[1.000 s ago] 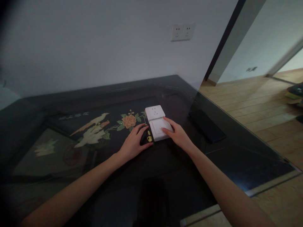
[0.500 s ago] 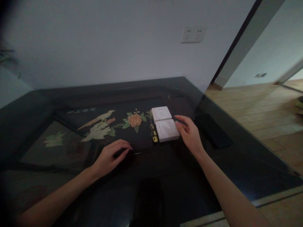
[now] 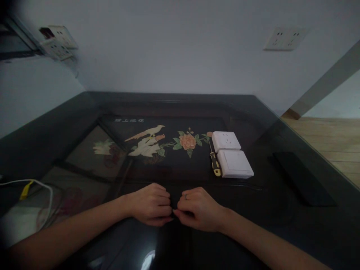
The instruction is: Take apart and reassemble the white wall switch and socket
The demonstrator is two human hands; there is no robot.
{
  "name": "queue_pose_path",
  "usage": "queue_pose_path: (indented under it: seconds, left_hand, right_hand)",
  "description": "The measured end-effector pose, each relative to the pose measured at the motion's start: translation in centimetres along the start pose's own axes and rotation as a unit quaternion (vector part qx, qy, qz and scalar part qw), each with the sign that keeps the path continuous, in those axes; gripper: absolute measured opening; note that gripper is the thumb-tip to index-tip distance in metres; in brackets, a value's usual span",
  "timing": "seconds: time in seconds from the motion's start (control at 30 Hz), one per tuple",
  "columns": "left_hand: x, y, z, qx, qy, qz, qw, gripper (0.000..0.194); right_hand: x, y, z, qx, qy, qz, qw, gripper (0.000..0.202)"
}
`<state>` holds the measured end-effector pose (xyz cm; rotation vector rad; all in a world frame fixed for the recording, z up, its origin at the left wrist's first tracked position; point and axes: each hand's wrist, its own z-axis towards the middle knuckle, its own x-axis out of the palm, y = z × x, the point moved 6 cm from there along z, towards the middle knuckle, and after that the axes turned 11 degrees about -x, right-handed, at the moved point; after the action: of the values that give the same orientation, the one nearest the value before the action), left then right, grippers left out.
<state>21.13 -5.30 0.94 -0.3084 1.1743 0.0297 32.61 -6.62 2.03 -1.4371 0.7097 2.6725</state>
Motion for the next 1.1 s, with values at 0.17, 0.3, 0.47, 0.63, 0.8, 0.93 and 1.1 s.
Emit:
queue_pose_path:
  seconds: [0.17,0.3,0.47,0.63,0.8,0.93,1.1]
  left_hand:
    - [0.6,0.1,-0.1,-0.004,0.010,0.000,1.000,0.028]
    - [0.3,0.1,0.0,-0.007,0.012,-0.007,1.000,0.028]
    - [0.3,0.2,0.0,-0.007,0.007,-0.014,1.000,0.031]
    - [0.3,0.3,-0.1,-0.011,0.010,-0.019,1.000,0.033]
    - [0.3,0.3,0.0,-0.016,0.018,-0.024,0.999,0.035]
    - [0.2,0.4,0.0,-0.019,0.027,-0.025,0.999,0.037]
    - [0.1,0.5,0.1,-0.023,0.029,-0.024,0.999,0.039]
  right_hand:
    - [1.1,-0.5,-0.8,-0.016,0.002,-0.052,0.999,0.037]
    - [1.4,-0.2,-0.9,-0.042,0.014,-0.092,0.995,0.033]
    - [1.6,0.0,-0.9,-0.049,0.025,-0.115,0.992,0.032]
    - [1.5,-0.1,-1.1,-0.044,0.028,-0.124,0.991,0.032]
    - [1.6,-0.1,-1.0,-0.044,0.033,-0.124,0.991,0.032]
    - [1.6,0.0,-1.0,-0.046,0.038,-0.127,0.990,0.032]
    - [1.6,-0.1,-1.0,-0.054,0.053,-0.130,0.989,0.030]
